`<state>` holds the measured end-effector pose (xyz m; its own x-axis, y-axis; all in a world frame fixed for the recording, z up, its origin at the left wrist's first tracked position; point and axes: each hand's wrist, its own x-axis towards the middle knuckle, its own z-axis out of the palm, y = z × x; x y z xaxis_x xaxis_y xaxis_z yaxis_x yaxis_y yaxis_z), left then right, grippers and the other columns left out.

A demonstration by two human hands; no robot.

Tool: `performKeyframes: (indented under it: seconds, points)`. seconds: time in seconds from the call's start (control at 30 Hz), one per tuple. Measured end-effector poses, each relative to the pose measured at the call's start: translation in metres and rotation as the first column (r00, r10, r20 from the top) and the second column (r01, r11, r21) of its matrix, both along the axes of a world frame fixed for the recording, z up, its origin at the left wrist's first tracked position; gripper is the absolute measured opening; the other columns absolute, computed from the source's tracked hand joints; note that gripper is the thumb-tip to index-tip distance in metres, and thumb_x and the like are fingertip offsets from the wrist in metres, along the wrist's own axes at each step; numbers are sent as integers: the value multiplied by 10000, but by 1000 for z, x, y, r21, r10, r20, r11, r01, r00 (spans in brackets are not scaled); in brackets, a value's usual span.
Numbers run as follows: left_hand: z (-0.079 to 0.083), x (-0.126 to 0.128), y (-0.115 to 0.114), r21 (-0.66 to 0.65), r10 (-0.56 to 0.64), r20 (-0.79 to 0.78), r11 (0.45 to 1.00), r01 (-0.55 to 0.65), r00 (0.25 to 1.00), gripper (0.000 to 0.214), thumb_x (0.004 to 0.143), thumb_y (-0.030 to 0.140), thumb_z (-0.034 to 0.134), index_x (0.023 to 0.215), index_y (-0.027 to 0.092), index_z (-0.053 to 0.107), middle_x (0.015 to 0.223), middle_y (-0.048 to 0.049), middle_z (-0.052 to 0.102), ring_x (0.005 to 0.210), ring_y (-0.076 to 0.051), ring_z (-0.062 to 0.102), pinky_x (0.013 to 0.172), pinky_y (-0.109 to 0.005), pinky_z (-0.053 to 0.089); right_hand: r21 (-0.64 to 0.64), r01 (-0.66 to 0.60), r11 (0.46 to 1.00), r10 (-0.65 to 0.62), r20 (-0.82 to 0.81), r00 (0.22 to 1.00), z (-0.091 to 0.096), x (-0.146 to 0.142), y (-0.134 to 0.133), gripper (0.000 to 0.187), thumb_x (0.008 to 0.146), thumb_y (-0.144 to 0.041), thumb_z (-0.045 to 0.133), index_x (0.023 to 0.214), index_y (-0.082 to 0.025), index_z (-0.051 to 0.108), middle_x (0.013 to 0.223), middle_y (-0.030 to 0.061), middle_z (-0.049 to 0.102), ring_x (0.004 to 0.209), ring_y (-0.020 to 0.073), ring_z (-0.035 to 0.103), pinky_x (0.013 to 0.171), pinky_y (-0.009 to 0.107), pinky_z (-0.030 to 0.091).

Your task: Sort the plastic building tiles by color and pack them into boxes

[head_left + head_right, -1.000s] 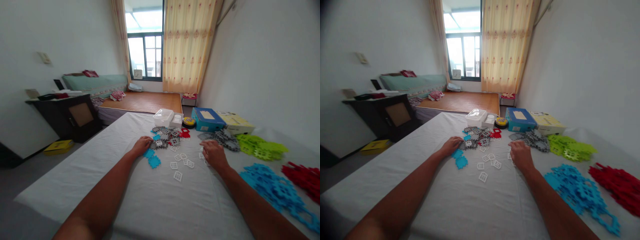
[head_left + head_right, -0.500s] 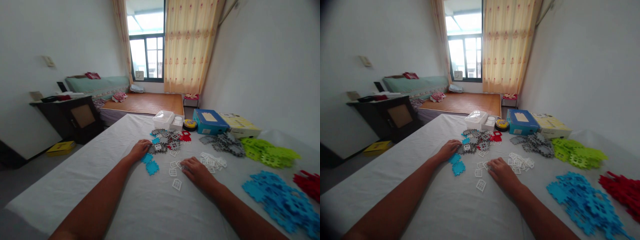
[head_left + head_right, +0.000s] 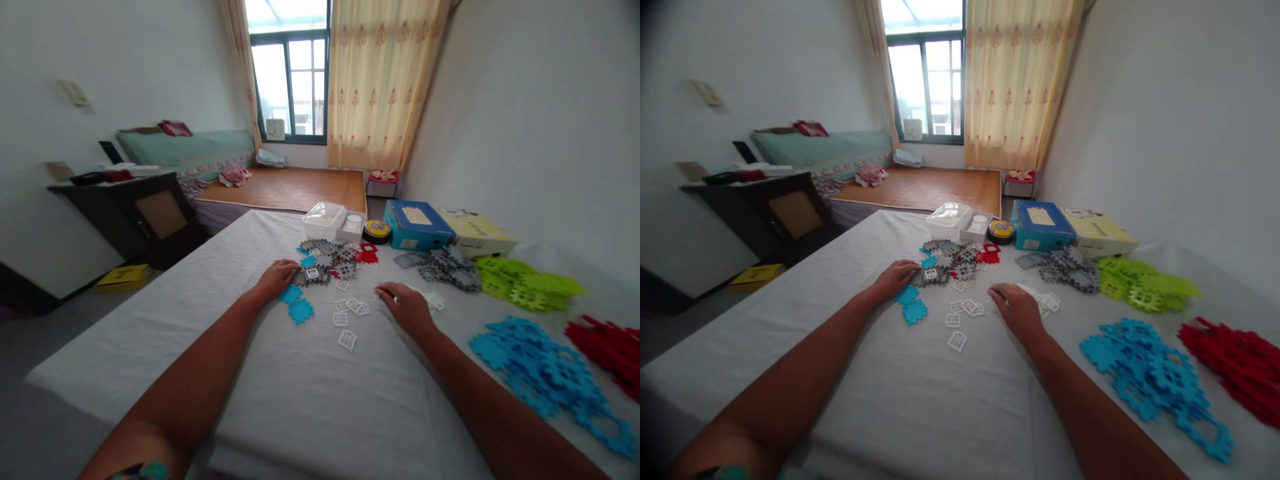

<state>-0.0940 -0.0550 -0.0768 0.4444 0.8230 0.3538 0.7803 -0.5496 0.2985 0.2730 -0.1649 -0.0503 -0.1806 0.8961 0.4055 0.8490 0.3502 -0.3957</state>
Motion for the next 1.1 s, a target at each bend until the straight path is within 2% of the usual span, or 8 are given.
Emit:
performKeyframes:
  seconds: [0.1,0.2,0.27,0.33,0.43,0.6,0.93,1.1]
  points:
    - [-1,0,1,-6,0,-10,1000,0,1000,359,877,226,427,1141,209,670,1193,-69,644,1122,-215,551,1034,-389,416,71,146,987,-153,115,982,7,20,5,281,945,-348,464,1001,-213,705,1004,69,712,927,220,607,807,332,451]
    - [-1,1,2,-6,2,-13,1000,-2,1000,358,878,229,424,1138,214,669,1191,-61,645,1118,-210,550,1036,-384,414,162,167,973,-200,218,955,11,24,5,280,931,-291,482,1105,-207,684,1121,101,674,1041,268,543,855,380,425]
    - [0,1,1,-6,-1,-16,1000,1,1000,356,876,232,427,1138,223,667,1189,-55,647,1118,-207,549,1036,-384,414,163,82,983,-117,224,967,10,15,2,299,936,-281,477,1164,-212,657,1170,102,651,1082,265,520,898,391,418]
    - [0,2,1,-6,-4,-19,1000,4,1000,357,873,232,428,1138,224,667,1186,-55,649,1119,-209,548,1035,-389,414,90,-81,993,60,214,975,5,-1,-3,302,942,-308,483,1180,-217,645,1162,90,655,1087,239,524,934,374,419]
    - [1,3,0,-5,2,-20,1000,-2,1000,365,869,229,424,1141,216,667,1191,-61,646,1118,-209,548,1036,-389,415,-41,-268,963,270,215,938,-4,-23,-8,329,919,-362,541,1200,-217,630,1185,78,651,1096,227,527,944,367,426]
    - [1,1,1,-9,-1,-22,1000,1,1000,366,875,255,424,1153,234,662,1198,-51,643,1121,-210,545,1041,-391,412,-107,-298,948,315,227,922,-4,-32,-11,258,928,-328,526,1118,-218,661,1158,72,667,1059,211,542,903,354,427]
    - [-3,-2,5,4,-22,-5,1000,22,1000,367,882,281,415,1142,218,665,1192,-76,646,1118,-232,552,1033,-414,413,-89,-204,975,219,225,949,2,-36,-15,225,927,-233,486,1055,-214,670,1016,50,720,984,191,602,871,323,392]
    - [-3,-2,7,-6,-16,-5,1000,16,1000,364,877,282,423,1146,227,663,1194,-63,645,1123,-222,549,1042,-408,407,64,17,998,-28,173,984,7,-11,-5,258,941,-226,441,1074,-215,661,1081,71,694,1004,208,574,847,331,376]
